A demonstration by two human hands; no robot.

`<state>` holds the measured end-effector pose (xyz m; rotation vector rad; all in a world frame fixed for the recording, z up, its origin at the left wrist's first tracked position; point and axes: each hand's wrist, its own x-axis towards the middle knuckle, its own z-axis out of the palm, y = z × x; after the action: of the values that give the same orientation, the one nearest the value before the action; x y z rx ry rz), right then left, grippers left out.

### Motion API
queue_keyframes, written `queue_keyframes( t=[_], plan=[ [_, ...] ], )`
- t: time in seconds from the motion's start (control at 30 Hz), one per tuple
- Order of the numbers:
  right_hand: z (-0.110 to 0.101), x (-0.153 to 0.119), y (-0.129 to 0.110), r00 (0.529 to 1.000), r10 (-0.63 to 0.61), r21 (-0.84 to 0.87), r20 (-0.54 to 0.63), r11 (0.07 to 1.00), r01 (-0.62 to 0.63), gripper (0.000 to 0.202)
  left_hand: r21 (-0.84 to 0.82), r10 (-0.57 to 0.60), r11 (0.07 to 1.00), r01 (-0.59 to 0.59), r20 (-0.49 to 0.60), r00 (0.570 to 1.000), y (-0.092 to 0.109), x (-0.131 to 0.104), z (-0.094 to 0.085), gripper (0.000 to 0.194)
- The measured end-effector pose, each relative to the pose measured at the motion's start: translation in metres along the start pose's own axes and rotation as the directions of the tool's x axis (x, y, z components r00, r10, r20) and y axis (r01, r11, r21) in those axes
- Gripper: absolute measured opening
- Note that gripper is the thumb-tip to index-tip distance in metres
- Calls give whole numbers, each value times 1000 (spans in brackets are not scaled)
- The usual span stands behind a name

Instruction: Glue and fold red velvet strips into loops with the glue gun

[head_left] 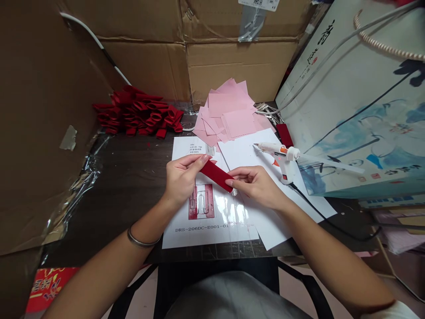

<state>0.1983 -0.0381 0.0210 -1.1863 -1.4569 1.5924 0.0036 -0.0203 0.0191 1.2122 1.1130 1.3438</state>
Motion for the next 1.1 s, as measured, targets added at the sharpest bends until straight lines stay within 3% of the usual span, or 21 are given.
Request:
queue_keyframes(
  t=[0.23,0.5,0.63,0.73,0.87,1.0,1.1],
  plan=[
    [-1,0,-6,1000,7,-4,-18,1000,-7,14,-102,-105,989,105,7,994,-3,2,-1,23],
    [-2,1,-8,993,-13,1,-119,1000,13,13,-152,-97,984,96,-4,995,-3,2,1,31],
    [1,-1,-7,997,-20,-74,-76,997,15,23,-1,13,1000,-13,-11,1000,2,-6,2,17],
    [6,-5,-9,975,-159,-202,-153,971,127,27,127,121,984,-126,48,992,7,-13,3,9],
    [13,-9,-11,919,-338,-211,-201,931,296,16,181,178,960,-211,185,967,11,-19,4,5],
    [16,-11,-10,909,-357,-230,-214,923,308,11,233,233,926,-297,266,936,10,-21,7,5],
    [15,-11,-9,902,-363,-261,-233,917,302,8,275,336,865,-419,302,892,5,-19,7,5]
  ],
)
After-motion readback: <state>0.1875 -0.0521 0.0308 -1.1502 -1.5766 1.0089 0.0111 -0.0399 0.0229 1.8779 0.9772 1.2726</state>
